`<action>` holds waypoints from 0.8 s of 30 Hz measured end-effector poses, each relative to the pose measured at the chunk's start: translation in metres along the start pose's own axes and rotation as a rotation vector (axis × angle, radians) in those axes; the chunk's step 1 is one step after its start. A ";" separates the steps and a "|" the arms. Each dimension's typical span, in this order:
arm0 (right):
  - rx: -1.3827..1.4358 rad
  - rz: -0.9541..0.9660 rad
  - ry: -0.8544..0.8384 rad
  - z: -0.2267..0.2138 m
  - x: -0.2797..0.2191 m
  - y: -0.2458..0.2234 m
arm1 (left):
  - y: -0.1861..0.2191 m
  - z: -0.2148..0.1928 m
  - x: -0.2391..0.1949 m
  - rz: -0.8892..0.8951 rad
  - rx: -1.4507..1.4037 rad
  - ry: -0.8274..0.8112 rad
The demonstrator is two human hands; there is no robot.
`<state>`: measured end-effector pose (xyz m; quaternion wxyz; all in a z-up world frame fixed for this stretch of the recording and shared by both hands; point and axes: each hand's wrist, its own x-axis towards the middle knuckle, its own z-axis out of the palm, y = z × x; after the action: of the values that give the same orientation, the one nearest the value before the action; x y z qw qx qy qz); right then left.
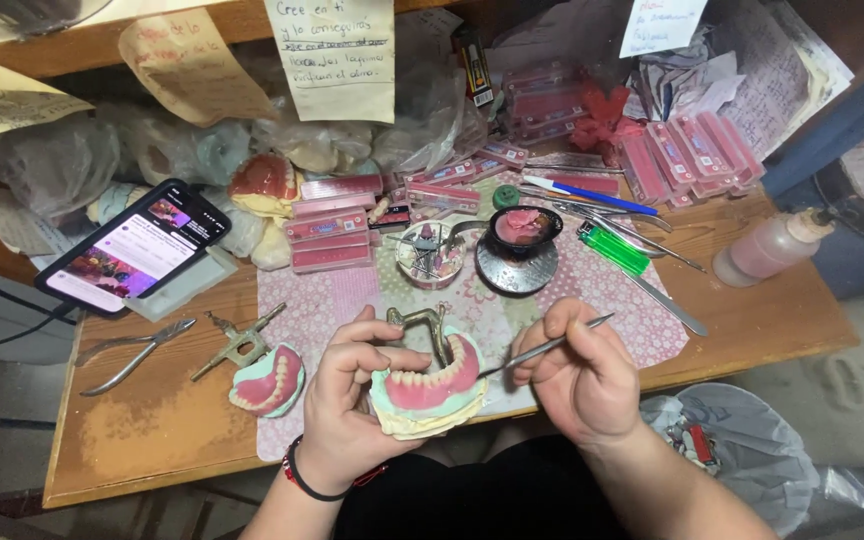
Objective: A dental prosthetist is working on dental models, applying material and adjusting the components on a laboratory bench.
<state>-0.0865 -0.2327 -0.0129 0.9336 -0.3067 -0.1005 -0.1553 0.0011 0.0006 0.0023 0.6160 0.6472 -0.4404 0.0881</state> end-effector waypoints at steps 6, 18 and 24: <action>-0.313 -0.185 -0.070 -0.014 -0.018 -0.001 | 0.002 0.001 0.002 0.028 -0.007 0.026; -0.651 0.029 -0.302 0.039 -0.029 -0.002 | 0.006 -0.013 -0.003 0.295 0.139 -0.126; -0.725 -0.216 -0.323 0.022 -0.037 0.003 | 0.022 -0.006 -0.018 0.006 0.045 -0.026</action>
<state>-0.1218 -0.2081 -0.0075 0.7155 -0.6242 -0.2160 -0.2275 -0.0216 0.0175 0.0075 0.5952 0.6605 -0.4484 0.0916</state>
